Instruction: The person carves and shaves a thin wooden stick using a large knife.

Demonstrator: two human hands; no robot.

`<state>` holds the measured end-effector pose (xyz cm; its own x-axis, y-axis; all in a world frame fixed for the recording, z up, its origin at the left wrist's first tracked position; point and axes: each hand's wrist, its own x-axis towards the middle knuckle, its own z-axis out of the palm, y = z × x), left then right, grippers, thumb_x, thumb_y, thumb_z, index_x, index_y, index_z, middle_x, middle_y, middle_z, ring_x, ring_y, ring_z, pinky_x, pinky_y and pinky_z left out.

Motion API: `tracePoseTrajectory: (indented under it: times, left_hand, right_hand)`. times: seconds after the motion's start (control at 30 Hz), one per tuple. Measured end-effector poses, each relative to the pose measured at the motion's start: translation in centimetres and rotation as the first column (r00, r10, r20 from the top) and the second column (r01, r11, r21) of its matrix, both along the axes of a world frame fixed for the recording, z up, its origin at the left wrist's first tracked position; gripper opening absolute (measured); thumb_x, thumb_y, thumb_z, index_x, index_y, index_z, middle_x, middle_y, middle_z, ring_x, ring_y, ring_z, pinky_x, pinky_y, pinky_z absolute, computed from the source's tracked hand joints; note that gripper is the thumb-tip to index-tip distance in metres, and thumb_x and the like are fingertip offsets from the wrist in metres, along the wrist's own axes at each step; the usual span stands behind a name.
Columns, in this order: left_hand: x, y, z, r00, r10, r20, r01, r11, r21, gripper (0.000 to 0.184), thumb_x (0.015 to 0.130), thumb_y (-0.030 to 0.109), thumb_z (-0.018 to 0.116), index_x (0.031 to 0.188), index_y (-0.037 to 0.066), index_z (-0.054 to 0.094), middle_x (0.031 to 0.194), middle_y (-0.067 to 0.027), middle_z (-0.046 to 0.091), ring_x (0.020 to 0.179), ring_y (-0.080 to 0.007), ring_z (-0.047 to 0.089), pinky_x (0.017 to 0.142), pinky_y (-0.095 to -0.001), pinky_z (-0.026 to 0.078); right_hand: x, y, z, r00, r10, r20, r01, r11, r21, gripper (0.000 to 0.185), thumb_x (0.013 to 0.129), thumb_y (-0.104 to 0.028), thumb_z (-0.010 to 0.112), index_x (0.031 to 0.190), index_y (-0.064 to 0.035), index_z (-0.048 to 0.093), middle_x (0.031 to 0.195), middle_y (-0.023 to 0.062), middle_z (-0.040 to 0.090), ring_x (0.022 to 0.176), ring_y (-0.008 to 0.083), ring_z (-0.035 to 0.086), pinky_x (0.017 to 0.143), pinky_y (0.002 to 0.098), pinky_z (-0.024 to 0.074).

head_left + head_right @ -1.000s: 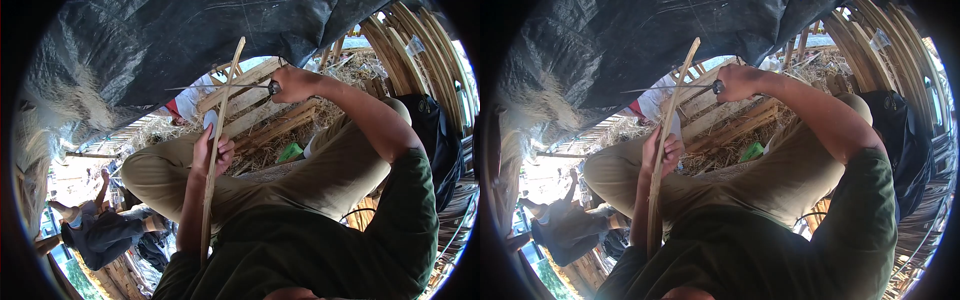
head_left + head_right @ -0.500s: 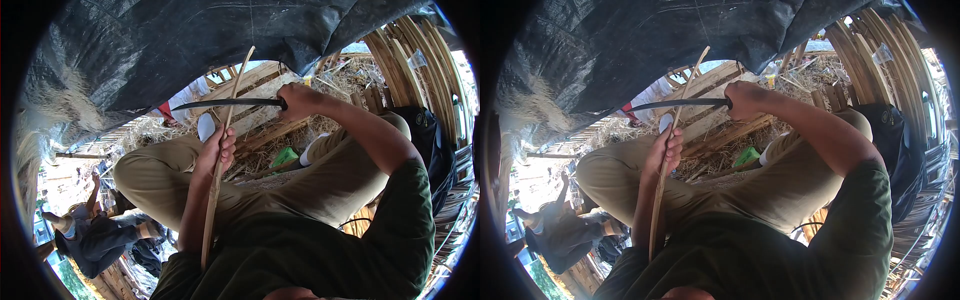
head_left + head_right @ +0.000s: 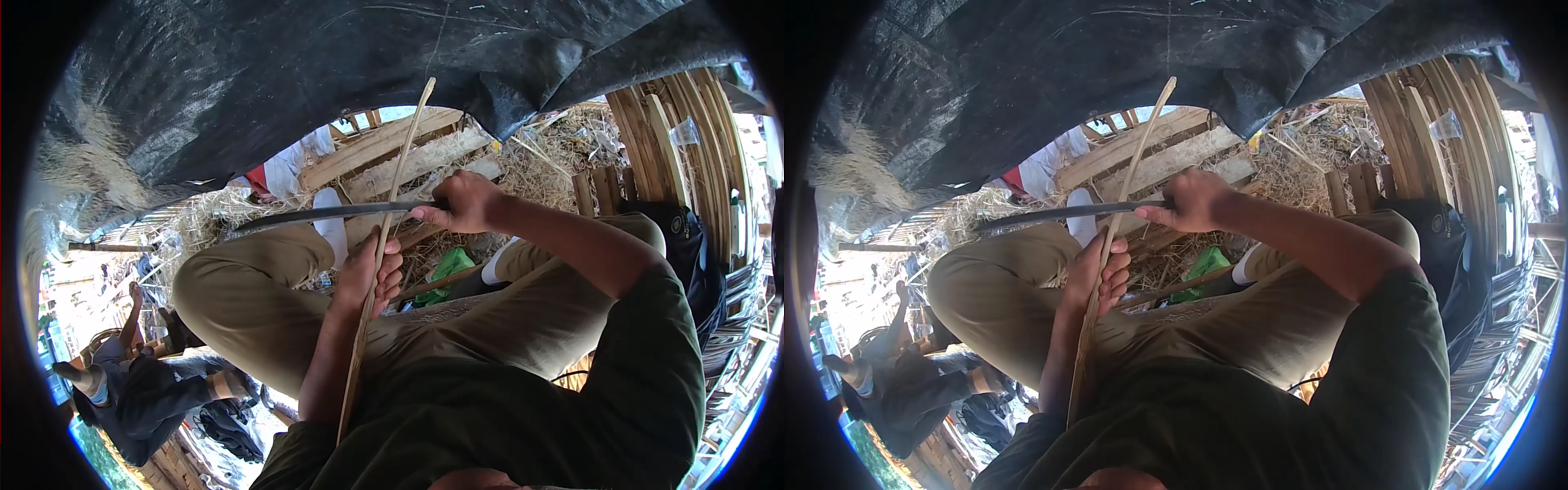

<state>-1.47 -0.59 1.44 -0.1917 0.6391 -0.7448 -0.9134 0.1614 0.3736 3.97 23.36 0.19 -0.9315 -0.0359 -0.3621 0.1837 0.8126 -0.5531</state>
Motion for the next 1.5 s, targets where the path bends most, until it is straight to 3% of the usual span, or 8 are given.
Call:
tracePoseTrajectory:
  times: [0.33, 0.43, 0.53, 0.63, 0.73, 0.83, 1.17, 1.5]
  left_hand:
    - [-0.8, -0.4, -0.6, 0.893, 0.137, 0.43, -0.279, 0.917, 0.287, 0.036, 0.109, 0.036, 0.031, 0.085, 0.014, 0.046, 0.05, 0.0048, 0.039, 0.03, -0.0076, 0.036, 0.028, -0.0217, 0.034]
    - [-0.9, -0.6, -0.6, 0.846, 0.123, 0.519, -0.337, 0.878, 0.341, 0.034, 0.108, 0.034, 0.032, 0.086, 0.013, 0.046, 0.05, 0.0035, 0.039, 0.031, -0.0082, 0.038, 0.028, -0.0226, 0.034]
    - [-0.2, -0.8, -0.6, 0.829, 0.092, 0.552, -0.327, 0.879, 0.346, 0.033, 0.108, 0.036, 0.036, 0.085, 0.014, 0.047, 0.05, 0.0045, 0.039, 0.03, -0.0067, 0.035, 0.026, -0.0228, 0.031]
    - [0.3, -0.6, -2.0, 0.778, 0.014, 0.628, -0.372, 0.815, 0.443, 0.031, 0.108, 0.031, 0.034, 0.087, 0.012, 0.047, 0.051, 0.002, 0.042, 0.031, -0.009, 0.038, 0.027, -0.0233, 0.031]
    - [0.7, -0.4, -1.4, 0.7, 0.018, 0.714, -0.496, 0.732, 0.467, 0.03, 0.107, 0.027, 0.032, 0.088, 0.01, 0.047, 0.053, 0.0006, 0.044, 0.034, -0.0103, 0.041, 0.029, -0.0237, 0.033]
    - [1.0, -0.4, -1.6, 0.674, -0.032, 0.738, -0.543, 0.656, 0.524, 0.025, 0.106, 0.023, 0.032, 0.091, 0.01, 0.047, 0.057, -0.0003, 0.047, 0.037, -0.0108, 0.044, 0.033, -0.0236, 0.035]
    - [0.8, -0.8, -1.0, 0.687, -0.04, 0.725, -0.558, 0.61, 0.563, 0.015, 0.103, 0.016, 0.036, 0.093, 0.011, 0.047, 0.059, 0.0027, 0.047, 0.039, -0.0082, 0.043, 0.04, -0.0232, 0.036]
    - [0.8, -1.0, -0.2, 0.712, -0.016, 0.702, -0.53, 0.644, 0.551, 0.017, 0.103, 0.017, 0.038, 0.091, 0.011, 0.048, 0.059, 0.0045, 0.045, 0.04, -0.0059, 0.042, 0.038, -0.0212, 0.031]
  right_hand:
    - [-1.8, 0.8, -3.7, 0.931, 0.12, -0.344, -0.067, 0.984, 0.164, 0.086, 0.085, -0.083, 0.044, 0.069, -0.0015, 0.068, 0.063, 0.019, 0.064, 0.062, 0.039, 0.066, 0.067, 0.0487, 0.056]
    - [-2.9, 1.6, -3.5, 0.979, 0.02, -0.201, 0.037, 0.961, 0.273, 0.078, 0.09, -0.074, 0.049, 0.064, -0.0011, 0.063, 0.052, 0.016, 0.055, 0.054, 0.0349, 0.063, 0.057, 0.0457, 0.0519]
    - [-5.7, 5.2, -2.5, 0.924, -0.334, 0.187, 0.263, 0.909, 0.323, 0.089, 0.087, -0.084, 0.035, 0.075, -0.0017, 0.068, 0.069, 0.015, 0.066, 0.067, 0.0331, 0.068, 0.07, 0.0474, 0.0572]
    - [-4.2, 6.9, -5.6, 0.958, -0.266, -0.102, 0.285, 0.891, 0.352, 0.088, 0.089, -0.083, 0.034, 0.076, -0.0025, 0.068, 0.069, 0.0149, 0.065, 0.069, 0.0324, 0.069, 0.07, 0.0475, 0.0568]
    - [-2.5, 2.7, -1.5, 0.974, -0.222, 0.048, 0.22, 0.974, 0.043, 0.081, 0.089, -0.079, 0.041, 0.075, -0.0029, 0.067, 0.066, 0.0166, 0.065, 0.068, 0.035, 0.07, 0.071, 0.0477, 0.056]
    - [-0.5, 0.0, -2.3, 0.949, -0.011, -0.316, 0.04, 0.996, 0.085, 0.075, 0.088, -0.074, 0.051, 0.071, -0.0026, 0.065, 0.063, 0.0187, 0.063, 0.067, 0.0373, 0.069, 0.07, 0.0476, 0.0554]
    - [-3.0, 2.6, -1.8, 0.864, 0.125, -0.488, 0.048, 0.944, 0.327, 0.063, 0.083, -0.065, 0.065, 0.069, -0.0042, 0.065, 0.054, 0.0134, 0.058, 0.055, 0.0361, 0.064, 0.057, 0.0458, 0.0534]
    - [-3.2, 4.0, -0.3, 0.929, 0.04, -0.368, 0.121, 0.907, 0.404, 0.069, 0.082, -0.074, 0.058, 0.08, -0.0076, 0.075, 0.067, 0.0125, 0.068, 0.07, 0.0315, 0.071, 0.07, 0.0438, 0.0576]
